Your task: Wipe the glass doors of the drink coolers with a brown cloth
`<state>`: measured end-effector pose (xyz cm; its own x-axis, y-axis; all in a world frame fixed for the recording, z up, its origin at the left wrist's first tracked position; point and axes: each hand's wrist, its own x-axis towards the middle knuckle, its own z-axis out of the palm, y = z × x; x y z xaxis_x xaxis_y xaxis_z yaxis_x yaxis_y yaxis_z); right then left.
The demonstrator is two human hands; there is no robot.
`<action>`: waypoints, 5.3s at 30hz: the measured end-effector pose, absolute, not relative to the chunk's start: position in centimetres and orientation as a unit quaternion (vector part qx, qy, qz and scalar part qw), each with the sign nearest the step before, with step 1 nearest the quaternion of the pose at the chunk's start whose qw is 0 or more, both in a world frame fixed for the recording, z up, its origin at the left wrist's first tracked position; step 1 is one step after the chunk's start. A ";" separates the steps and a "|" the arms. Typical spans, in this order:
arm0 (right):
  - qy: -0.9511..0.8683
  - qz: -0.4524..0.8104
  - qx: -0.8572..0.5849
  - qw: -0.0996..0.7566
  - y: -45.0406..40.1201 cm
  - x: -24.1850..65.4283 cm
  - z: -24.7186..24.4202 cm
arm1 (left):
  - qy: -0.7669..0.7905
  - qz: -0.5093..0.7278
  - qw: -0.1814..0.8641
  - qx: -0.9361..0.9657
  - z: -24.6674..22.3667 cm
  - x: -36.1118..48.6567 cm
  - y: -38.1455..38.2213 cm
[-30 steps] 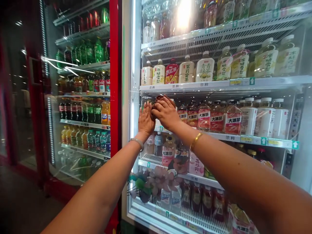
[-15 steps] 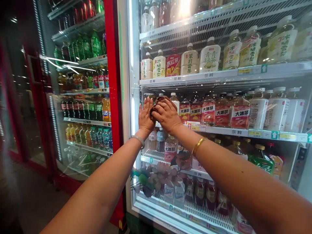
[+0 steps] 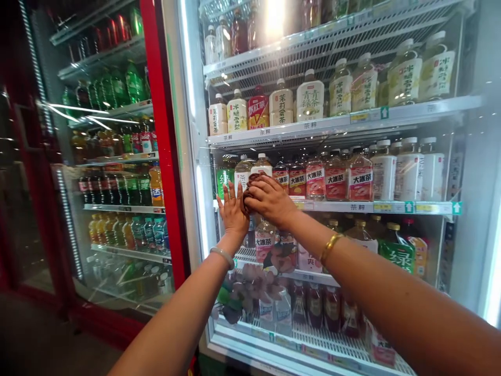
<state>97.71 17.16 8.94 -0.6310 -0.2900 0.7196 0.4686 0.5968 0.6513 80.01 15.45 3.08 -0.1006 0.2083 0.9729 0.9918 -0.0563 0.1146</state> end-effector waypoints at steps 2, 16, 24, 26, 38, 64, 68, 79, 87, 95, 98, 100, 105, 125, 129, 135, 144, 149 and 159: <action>-0.775 -0.437 -0.080 0.449 17.4 99.4 9.9 | -0.550 -0.478 0.404 -0.553 2.6 80.2 15.4; -0.755 -0.455 -0.154 0.446 17.8 107.2 8.9 | -0.488 -0.471 0.401 -0.616 3.6 88.7 16.1; -0.666 -0.451 -0.208 0.557 18.2 111.5 4.4 | -0.454 -0.470 0.391 -0.648 6.7 94.5 16.4; -0.687 -0.477 -0.176 0.520 18.5 112.4 5.4 | -0.446 -0.479 0.401 -0.641 6.5 95.2 17.3; -0.651 -0.484 -0.207 0.548 19.0 116.0 4.4 | -0.390 -0.365 0.496 -0.685 5.1 95.7 17.7; -0.579 -0.497 -0.286 0.580 19.6 122.1 4.8 | -0.403 -0.367 0.491 -0.680 5.0 95.9 17.5; -0.680 -0.489 -0.241 0.491 19.1 123.1 6.6 | -0.406 -0.373 0.474 -0.686 5.2 95.8 17.7; -0.615 -0.460 -0.327 0.551 18.2 125.8 2.5 | -0.453 -0.425 0.441 -0.648 3.4 97.9 17.9; -0.704 -0.475 -0.245 0.468 18.4 128.7 7.9 | -0.416 -0.359 0.452 -0.702 0.3 103.3 17.6; -0.596 -0.484 -0.319 0.556 18.8 133.6 1.7 | -0.419 -0.374 0.446 -0.697 -1.6 105.4 17.9; -0.647 -0.491 -0.307 0.496 18.4 132.6 2.1 | -0.419 -0.373 0.446 -0.697 -1.5 105.3 17.9; -0.687 -0.491 -0.281 0.457 18.5 133.0 4.2 | -0.418 -0.372 0.449 -0.696 -1.5 105.2 17.8; -0.626 -0.471 -0.305 0.542 20.3 137.2 6.9 | -0.420 -0.372 0.440 -0.701 -1.6 105.2 17.9; -0.587 -0.393 -0.372 0.602 18.8 132.0 -3.0 | -0.477 -0.453 0.359 -0.662 -7.5 108.0 17.4; -0.565 -0.376 -0.392 0.621 17.6 127.8 -7.9 | -0.502 -0.458 0.351 -0.645 -9.8 108.3 17.3; -0.633 -0.334 -0.363 0.597 16.5 122.2 -8.6 | -0.498 -0.446 0.337 -0.663 -11.6 107.9 17.0; -0.532 -0.325 -0.422 0.658 17.2 123.3 -15.7 | -0.482 -0.443 0.367 -0.660 -14.0 106.3 16.9; -0.604 -0.322 -0.380 0.622 15.9 118.6 -15.3 | -0.491 -0.454 0.355 -0.653 -14.9 106.4 16.7; -0.516 -0.359 -0.381 0.678 18.0 121.6 -14.3 | -0.511 -0.452 0.319 -0.658 -15.6 105.5 16.0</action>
